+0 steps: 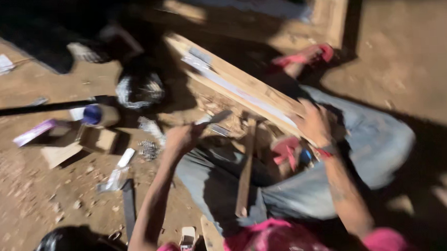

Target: The person sits on the ground and assembles a wooden frame by attaching metal brackets. They use a hammer to drive nails into the brackets and wood, then use a screwdriver to tighten screws. The person repeatedly checks alignment and adjusts the components.

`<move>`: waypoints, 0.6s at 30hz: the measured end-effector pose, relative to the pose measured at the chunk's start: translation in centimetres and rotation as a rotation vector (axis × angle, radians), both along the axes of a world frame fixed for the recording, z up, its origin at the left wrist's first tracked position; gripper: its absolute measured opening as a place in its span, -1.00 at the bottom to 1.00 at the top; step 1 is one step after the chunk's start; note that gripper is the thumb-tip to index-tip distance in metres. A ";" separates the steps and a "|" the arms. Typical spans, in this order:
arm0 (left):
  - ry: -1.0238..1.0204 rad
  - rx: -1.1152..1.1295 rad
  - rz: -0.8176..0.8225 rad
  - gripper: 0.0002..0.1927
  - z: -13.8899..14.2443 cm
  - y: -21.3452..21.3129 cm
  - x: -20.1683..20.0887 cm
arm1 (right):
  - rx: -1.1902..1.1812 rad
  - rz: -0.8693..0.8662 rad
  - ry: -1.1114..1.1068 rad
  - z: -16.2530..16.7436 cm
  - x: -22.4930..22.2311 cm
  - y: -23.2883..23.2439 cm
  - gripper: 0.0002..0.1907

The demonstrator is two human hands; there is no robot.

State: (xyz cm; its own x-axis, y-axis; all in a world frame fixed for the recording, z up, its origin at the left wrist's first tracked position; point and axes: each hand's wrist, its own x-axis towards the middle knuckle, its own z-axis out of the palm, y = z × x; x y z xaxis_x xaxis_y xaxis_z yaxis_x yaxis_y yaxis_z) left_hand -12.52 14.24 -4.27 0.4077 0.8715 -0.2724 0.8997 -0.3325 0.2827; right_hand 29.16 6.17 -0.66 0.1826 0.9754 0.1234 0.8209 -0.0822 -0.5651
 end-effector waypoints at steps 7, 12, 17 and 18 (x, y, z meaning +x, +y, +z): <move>-1.063 -0.237 0.496 -0.50 4.7 -15.0 6.2 | 0.118 -0.064 -0.045 0.7 -1.0 -1.6 -0.38; -0.922 0.002 0.191 -0.52 5.0 -15.9 11.5 | 0.086 -0.019 -0.091 0.9 -0.7 -3.0 -0.33; -0.874 -0.015 0.191 -0.49 4.7 -15.2 12.7 | 0.164 -0.022 -0.054 0.4 -1.1 -3.4 -0.25; -0.871 -0.010 0.183 -0.49 4.6 -15.2 12.7 | 0.134 -0.043 -0.038 0.3 -1.2 -3.3 -0.22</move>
State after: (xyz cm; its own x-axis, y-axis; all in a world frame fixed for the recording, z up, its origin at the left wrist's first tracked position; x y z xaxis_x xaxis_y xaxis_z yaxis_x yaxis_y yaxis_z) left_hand 0.13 -0.98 0.36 0.3287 0.9424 0.0613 0.4031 -0.1987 0.8933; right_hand 27.98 2.89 -0.36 0.2163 0.9413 0.2593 0.8395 -0.0437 -0.5417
